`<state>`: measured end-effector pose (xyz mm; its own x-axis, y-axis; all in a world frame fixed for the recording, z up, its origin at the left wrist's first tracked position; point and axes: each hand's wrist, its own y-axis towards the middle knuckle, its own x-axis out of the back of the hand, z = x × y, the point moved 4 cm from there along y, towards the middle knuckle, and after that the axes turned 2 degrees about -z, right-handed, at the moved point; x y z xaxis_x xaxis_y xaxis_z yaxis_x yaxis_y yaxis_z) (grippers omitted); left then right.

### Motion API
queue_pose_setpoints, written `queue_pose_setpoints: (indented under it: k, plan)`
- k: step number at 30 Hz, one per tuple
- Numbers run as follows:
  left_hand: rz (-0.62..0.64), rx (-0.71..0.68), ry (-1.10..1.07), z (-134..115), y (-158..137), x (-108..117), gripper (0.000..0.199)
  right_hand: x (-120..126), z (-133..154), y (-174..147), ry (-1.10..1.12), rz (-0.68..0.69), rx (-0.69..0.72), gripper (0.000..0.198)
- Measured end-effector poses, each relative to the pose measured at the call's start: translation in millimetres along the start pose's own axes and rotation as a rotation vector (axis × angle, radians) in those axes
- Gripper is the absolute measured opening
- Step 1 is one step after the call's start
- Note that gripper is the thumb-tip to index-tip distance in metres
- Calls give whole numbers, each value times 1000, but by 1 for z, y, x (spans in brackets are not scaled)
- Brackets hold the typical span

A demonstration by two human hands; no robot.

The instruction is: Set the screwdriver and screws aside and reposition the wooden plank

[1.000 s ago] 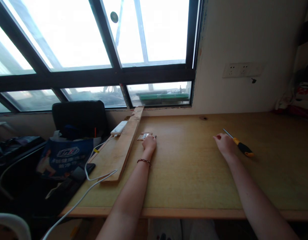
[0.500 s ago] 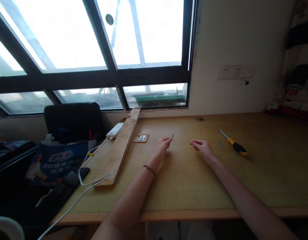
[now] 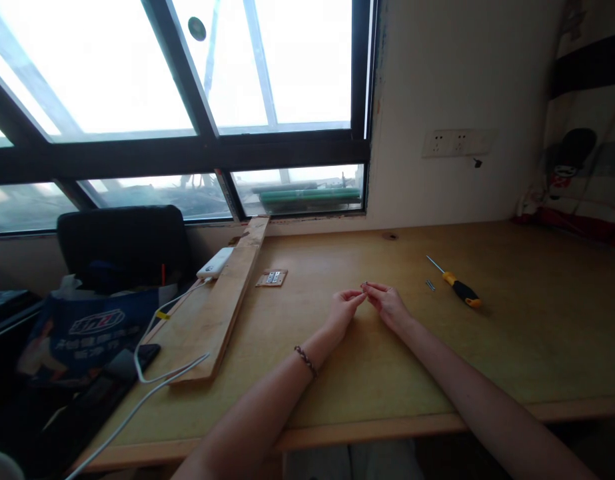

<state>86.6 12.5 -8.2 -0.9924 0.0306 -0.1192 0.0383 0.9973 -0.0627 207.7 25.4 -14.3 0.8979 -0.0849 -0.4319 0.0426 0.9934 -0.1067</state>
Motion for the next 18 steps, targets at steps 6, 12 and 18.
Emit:
queue_pose_setpoints:
  k: [6,12,18]
  plan:
    - [-52,-76,24,2,3,2,30,0,3,-2,-104,14,-24,28]
    - [1,-178,84,2,6,2,28,0,1,0,-229,50,11,30]
    - [-12,-241,359,-2,11,9,44,27,27,19,-563,-90,178,29]
